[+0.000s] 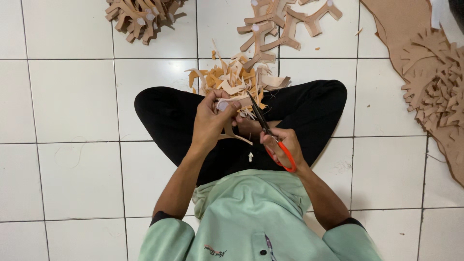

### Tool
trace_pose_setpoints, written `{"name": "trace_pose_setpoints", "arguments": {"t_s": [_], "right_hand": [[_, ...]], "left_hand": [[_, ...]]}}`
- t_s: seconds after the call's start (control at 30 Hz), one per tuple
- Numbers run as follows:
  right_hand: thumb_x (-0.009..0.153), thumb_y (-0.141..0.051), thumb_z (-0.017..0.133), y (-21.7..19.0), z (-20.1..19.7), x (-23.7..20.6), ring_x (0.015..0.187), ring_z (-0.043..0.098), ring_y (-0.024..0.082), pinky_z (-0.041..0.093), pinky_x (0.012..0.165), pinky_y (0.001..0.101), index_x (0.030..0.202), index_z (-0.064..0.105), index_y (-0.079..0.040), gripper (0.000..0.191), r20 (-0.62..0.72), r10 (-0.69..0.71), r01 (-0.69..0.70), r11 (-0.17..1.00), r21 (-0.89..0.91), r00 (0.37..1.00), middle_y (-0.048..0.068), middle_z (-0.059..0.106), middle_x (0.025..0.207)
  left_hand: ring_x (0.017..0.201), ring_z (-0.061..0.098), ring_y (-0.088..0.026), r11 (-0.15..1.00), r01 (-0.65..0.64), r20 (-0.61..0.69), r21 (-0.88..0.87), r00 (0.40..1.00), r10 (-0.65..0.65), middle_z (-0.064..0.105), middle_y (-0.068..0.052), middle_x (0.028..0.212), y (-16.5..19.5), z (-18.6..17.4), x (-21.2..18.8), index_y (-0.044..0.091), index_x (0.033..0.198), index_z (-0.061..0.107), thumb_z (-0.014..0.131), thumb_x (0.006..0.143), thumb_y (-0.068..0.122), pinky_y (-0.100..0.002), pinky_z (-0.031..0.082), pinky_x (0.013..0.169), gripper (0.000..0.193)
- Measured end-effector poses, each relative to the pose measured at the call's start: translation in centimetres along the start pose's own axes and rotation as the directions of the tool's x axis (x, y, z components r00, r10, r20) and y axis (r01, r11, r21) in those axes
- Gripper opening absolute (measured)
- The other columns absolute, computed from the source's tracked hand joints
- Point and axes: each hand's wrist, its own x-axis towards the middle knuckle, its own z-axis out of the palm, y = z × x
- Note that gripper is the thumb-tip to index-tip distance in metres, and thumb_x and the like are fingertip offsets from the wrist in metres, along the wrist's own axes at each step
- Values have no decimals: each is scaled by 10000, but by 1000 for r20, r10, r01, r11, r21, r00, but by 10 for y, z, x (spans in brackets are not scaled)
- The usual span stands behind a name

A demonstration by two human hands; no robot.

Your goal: The person sits on a tiled floor and uses scissors to trim the edges of small, T-shaped craft pieces made of light brown material. They pick up each piece, trim the edges, and place the finished pieces into a pile on the floor.

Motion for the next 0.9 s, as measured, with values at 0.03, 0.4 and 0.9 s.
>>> {"name": "trace_pose_setpoints", "arguments": {"t_s": [0.03, 0.4, 0.9], "right_hand": [[941, -620, 670, 1, -1, 0, 432, 431, 35, 323, 398, 193, 910, 674, 22, 643, -9, 7, -7, 1000, 7, 1000, -51, 467, 559], [917, -679, 615, -28, -17, -3, 561, 487, 27, 394, 502, 212, 1022, 726, -24, 672, 168, -78, 126, 946, -297, 983, -31, 546, 663], [916, -643, 625, -27, -12, -11, 442, 419, 35, 317, 422, 215, 793, 698, -57, 604, 153, -79, 130, 926, -355, 985, -77, 456, 510]], "left_hand": [[719, 722, -130, 1000, -4, 9, 1, 1000, 4, 714, -84, 861, 4, 0, 1, -6, 1106, 546, 694, 969, 85, -233, 574, 598, 221], [748, 691, -167, 687, -108, 196, 719, 979, -52, 728, -110, 814, 68, -6, 2, 54, 1277, 579, 846, 836, 212, -311, 537, 690, 539], [1017, 729, -111, 932, -109, 311, 347, 950, -5, 724, -64, 1032, 47, -18, 3, 6, 1131, 544, 705, 994, 184, -245, 624, 885, 277]]}}
